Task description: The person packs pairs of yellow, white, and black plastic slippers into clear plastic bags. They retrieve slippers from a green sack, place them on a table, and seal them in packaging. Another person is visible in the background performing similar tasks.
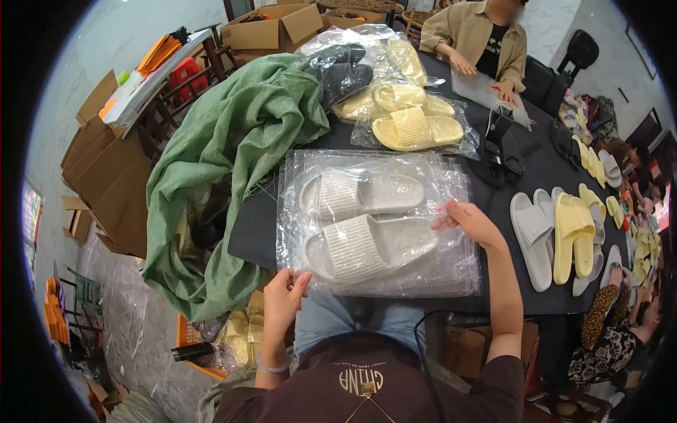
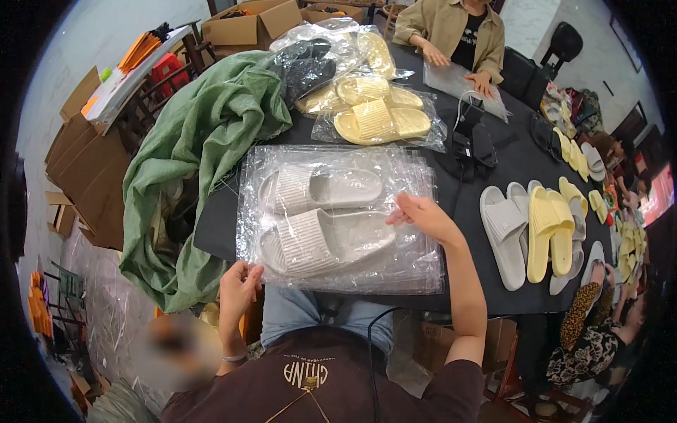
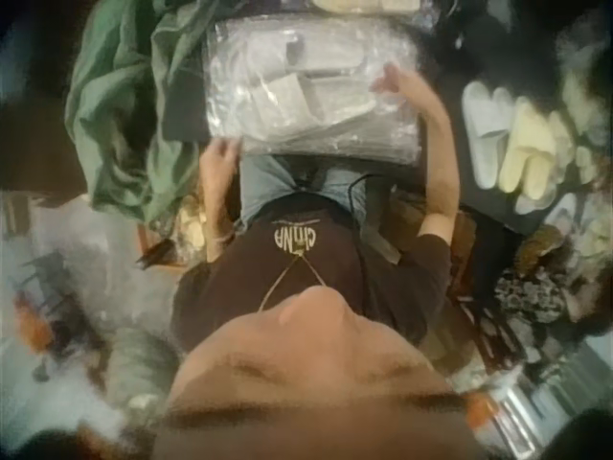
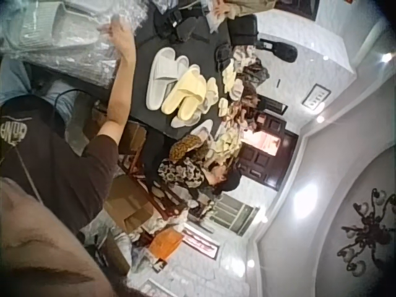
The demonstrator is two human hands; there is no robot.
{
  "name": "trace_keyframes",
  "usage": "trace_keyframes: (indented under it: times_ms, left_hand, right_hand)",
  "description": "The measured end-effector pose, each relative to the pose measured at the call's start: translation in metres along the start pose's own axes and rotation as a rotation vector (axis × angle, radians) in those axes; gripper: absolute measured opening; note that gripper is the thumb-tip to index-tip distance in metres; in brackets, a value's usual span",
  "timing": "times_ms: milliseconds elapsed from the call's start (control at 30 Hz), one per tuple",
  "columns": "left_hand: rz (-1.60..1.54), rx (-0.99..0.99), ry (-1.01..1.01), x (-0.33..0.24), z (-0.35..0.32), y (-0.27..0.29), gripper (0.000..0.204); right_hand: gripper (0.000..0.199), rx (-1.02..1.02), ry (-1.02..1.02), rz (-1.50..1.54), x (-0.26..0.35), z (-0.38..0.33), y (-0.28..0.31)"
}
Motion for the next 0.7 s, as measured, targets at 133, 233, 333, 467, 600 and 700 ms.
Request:
trace_keyframes:
  times_ms: [133, 233, 333, 467, 600, 700]
  left_hand:
    - [-0.292, -0.031, -0.057, -0.016, 0.000, 0.004, 0.019]
    - [-0.256, -0.114, -0.061, -0.029, 0.002, 0.015, 0.016]
    - [-0.248, -0.143, -0.090, -0.018, 0.018, 0.020, 0.014]
    - [-0.092, -0.182, -0.075, 0.001, 0.026, 0.018, 0.016]
    - [0.048, -0.035, -0.005, 0.003, 0.024, 0.020, 0.024]
    - [0.034, 0.197, 0.063, 0.003, 0.026, 0.030, 0.025]
  right_hand:
    - [0.028, -0.096, 0.161, -0.328, 0.031, -0.016, -0.013]
    - [0.022, -0.336, 0.334, -0.150, 0.026, -0.023, -0.002]
    - [0.020, -0.509, 0.271, -0.087, 0.027, -0.034, -0.009]
    - [0.036, -0.490, 0.317, -0.136, -0.007, -0.041, -0.011]
    - [0.031, -0.141, -0.038, 0.398, -0.031, -0.038, 0.014]
    - [0.023, -0.173, 0.161, -0.034, -0.016, -0.017, 0.019]
Point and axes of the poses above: each hand's wrist, its own z-axis towards the middle knuckle, its own y-axis out of the back of the hand, x = y × z, the point moved 5 cm from there along z, towards the middle knuckle, and after that the axes turned 8 degrees about x, right-handed, at the moved point
